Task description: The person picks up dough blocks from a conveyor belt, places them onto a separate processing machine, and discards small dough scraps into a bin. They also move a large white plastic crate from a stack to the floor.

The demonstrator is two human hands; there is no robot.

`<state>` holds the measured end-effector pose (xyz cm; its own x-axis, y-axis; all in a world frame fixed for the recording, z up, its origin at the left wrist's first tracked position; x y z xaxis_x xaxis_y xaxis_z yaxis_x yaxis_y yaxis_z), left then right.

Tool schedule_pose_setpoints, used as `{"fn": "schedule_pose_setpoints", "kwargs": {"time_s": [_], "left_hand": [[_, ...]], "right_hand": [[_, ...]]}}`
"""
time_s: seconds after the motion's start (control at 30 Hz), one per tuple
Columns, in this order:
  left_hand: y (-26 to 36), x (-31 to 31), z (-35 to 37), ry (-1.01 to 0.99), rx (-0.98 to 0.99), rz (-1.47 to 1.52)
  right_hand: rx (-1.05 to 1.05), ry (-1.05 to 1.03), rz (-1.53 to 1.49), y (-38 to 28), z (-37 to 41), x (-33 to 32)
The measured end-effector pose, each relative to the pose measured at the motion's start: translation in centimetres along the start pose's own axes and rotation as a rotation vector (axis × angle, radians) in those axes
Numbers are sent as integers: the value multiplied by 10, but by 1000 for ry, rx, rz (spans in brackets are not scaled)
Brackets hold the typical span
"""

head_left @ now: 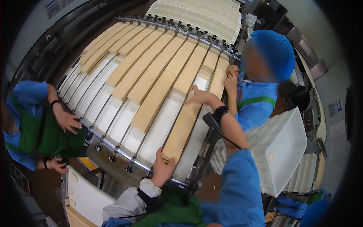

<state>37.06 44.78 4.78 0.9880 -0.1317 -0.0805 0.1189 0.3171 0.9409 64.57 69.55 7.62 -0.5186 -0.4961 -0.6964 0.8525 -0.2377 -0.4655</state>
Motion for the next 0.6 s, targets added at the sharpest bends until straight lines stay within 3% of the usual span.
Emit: {"fn": "schedule_pose_setpoints", "kwargs": {"time_s": [0.07,0.17,0.27,0.37,0.6], "left_hand": [[13,12,-20,17,-53,21],[8,28,-38,83,-1,235],[19,37,-47,86,-9,328],[12,41,-58,69,27,299],[10,49,-69,74,59,326]], "right_hand": [[129,364,123,25,-44,-27],[172,415,233,54,-93,-48],[178,508,262,50,-95,-55],[182,460,165,33,-67,-57],[-54,947,475,36,-73,-60]]}}
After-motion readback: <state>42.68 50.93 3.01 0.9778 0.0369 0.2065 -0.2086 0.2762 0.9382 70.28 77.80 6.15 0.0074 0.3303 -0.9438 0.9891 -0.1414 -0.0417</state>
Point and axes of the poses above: each hand's wrist, its own z-axis away from the middle knuckle, its own x-axis out of the palm, y = z × x, the point moved 6 cm from there along -z, towards the middle knuckle, and after that the axes turned 6 degrees about z, right-handed, at the moved point
